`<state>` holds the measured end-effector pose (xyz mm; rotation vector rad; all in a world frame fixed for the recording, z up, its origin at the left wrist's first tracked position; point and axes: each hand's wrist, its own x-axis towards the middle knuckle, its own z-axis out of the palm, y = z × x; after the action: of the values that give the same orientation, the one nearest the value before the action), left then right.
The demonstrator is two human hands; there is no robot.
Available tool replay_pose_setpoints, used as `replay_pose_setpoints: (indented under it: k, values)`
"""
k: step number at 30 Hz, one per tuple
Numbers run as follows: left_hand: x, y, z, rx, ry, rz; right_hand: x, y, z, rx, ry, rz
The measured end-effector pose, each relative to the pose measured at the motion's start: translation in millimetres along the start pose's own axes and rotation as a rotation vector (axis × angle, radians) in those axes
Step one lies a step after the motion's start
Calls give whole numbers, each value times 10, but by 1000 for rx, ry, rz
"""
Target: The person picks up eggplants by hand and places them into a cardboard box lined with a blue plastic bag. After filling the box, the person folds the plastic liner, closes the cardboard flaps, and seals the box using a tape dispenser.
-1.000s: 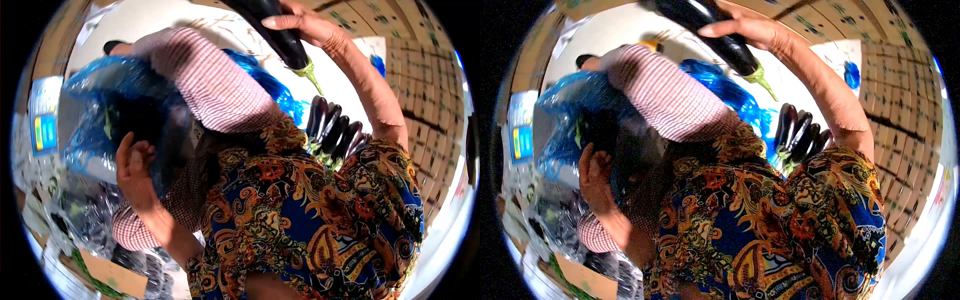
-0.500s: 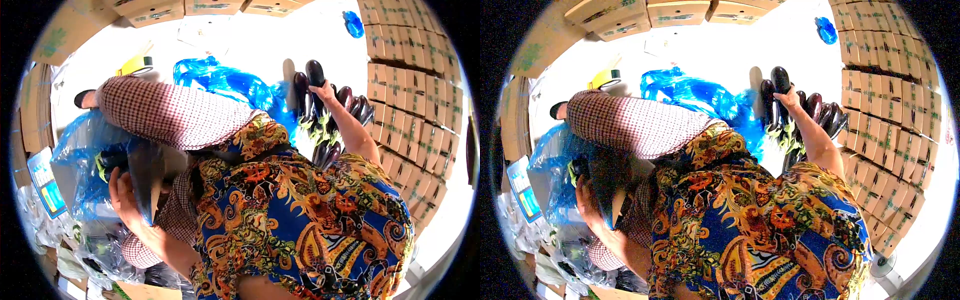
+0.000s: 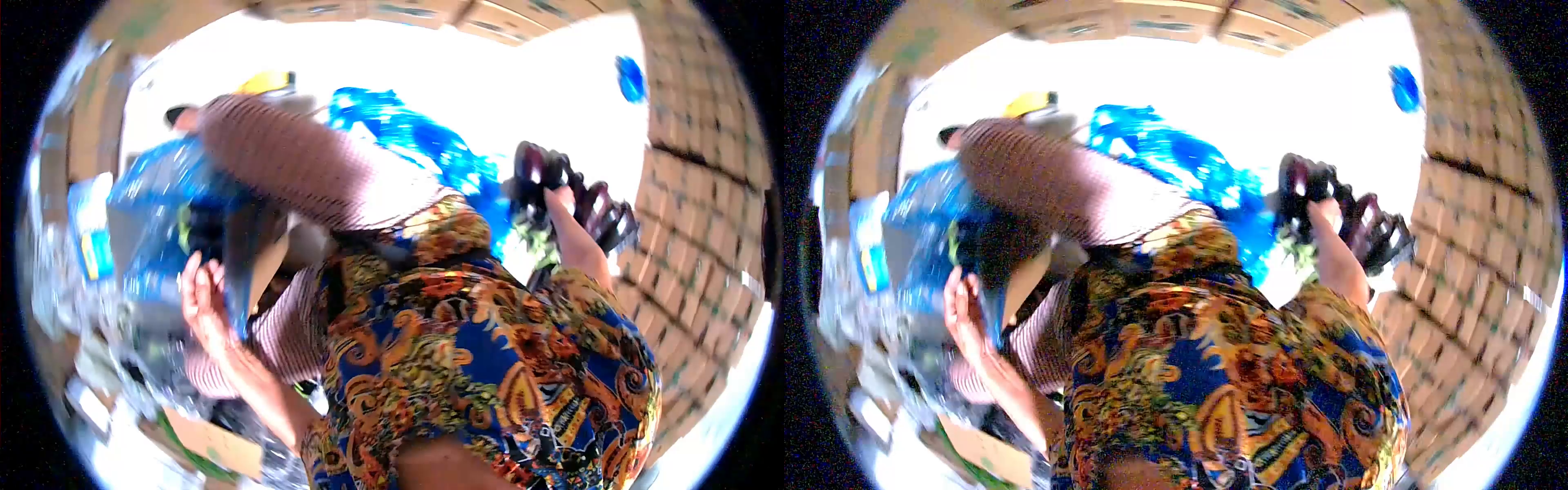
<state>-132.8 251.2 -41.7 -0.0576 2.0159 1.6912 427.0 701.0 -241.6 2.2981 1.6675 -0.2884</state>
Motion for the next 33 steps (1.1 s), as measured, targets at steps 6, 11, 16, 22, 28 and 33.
replay_pose_setpoints:
  k: [6, 11, 16, 22, 28, 33]
  values:
    - [-799, 291, -452, -105, 389, 282, 534, -222, 81, -708, -189, -296]
    - [-1510, -432, -884, -261, 870, 250, 1802, -1240, -115, -326, -58, -446]
    - [-2212, -2160, -1634, -500, 1040, -206, 1798, -2500, -516, 416, -358, -894]
    - [-2678, -3305, -1909, 478, 1233, -478, -372, -3798, -1540, 278, -837, -1647]
    - [-2802, -3611, -2425, 996, 904, -690, -621, -4203, -1728, 172, -801, -1393]
    - [-2677, -4050, -2595, 668, 1089, -656, -770, -4283, -1807, 132, -769, -1342]
